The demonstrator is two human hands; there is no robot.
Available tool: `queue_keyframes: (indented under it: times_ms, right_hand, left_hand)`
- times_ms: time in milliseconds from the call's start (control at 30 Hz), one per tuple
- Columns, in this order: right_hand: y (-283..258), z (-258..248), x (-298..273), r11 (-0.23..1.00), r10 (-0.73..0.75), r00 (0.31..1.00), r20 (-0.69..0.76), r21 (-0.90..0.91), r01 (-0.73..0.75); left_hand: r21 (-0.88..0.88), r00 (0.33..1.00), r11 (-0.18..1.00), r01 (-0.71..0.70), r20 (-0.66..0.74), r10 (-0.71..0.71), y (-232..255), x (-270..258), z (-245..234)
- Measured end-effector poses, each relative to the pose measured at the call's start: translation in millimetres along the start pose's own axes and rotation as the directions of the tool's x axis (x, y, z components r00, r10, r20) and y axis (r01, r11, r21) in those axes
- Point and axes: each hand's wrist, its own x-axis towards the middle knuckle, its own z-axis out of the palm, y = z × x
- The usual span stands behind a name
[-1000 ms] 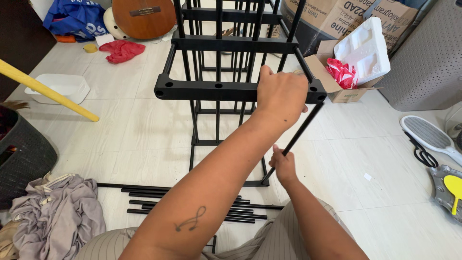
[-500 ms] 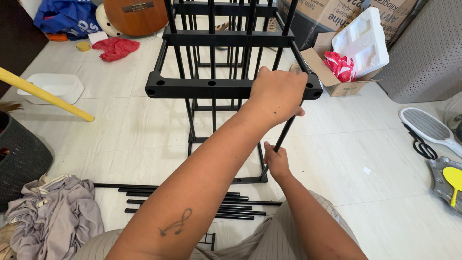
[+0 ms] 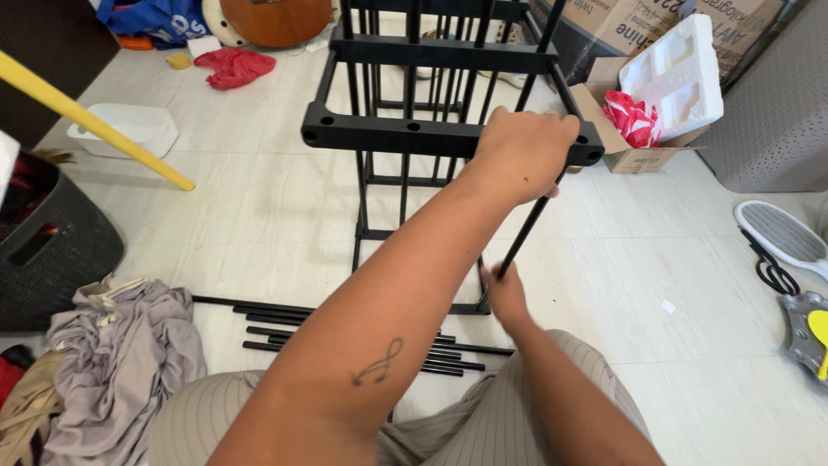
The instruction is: The person assembles a black metal shoe rack by inserting vertical poles into horizontal frames and connecting crossbars. They work on the floor, repeatedly inserting and adjusting components to build the structure.
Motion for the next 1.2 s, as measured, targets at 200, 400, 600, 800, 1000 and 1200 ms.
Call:
queue_keyframes:
  times_ms: [200,400,600,800,1000,1200]
  right_hand:
    - [5,38,-58,0.958,0.127,0.977,-0.174,-0.234,-0.166]
    - [19,60,-98,0.592,-0.101,0.782,0.615,-0.595,0.544]
    - [14,69,-100,0.412,0.085,0.716,0.693,-0.679,0.608]
    - [7,71,-98,0.410,0.160,0.710,0.686,-0.700,0.584]
    - [15,79,-92,0.574,-0.032,0.702,0.712,-0.561,0.596]
    - [26,90,-86,0.523,-0.037,0.687,0.726,-0.572,0.632]
  left_hand:
    - [0.047,0.999,0.998,-0.031,-0.012,0.032,-2,-1,6]
    - [-0.100,0.986,0.993,-0.064,-0.160,0.047,-37,10,-5]
    - [0.018,0.948,0.966,0.258,-0.197,-0.250,-96,-12,-44]
    - [-0.035,0.891,0.893,0.449,0.099,-0.444,-106,-36,-39]
    - [-0.040,0.883,0.888,0.459,0.132,-0.451,-103,-39,-43]
    - [-0.004,0.884,0.892,0.451,0.142,-0.446,-104,-36,-42]
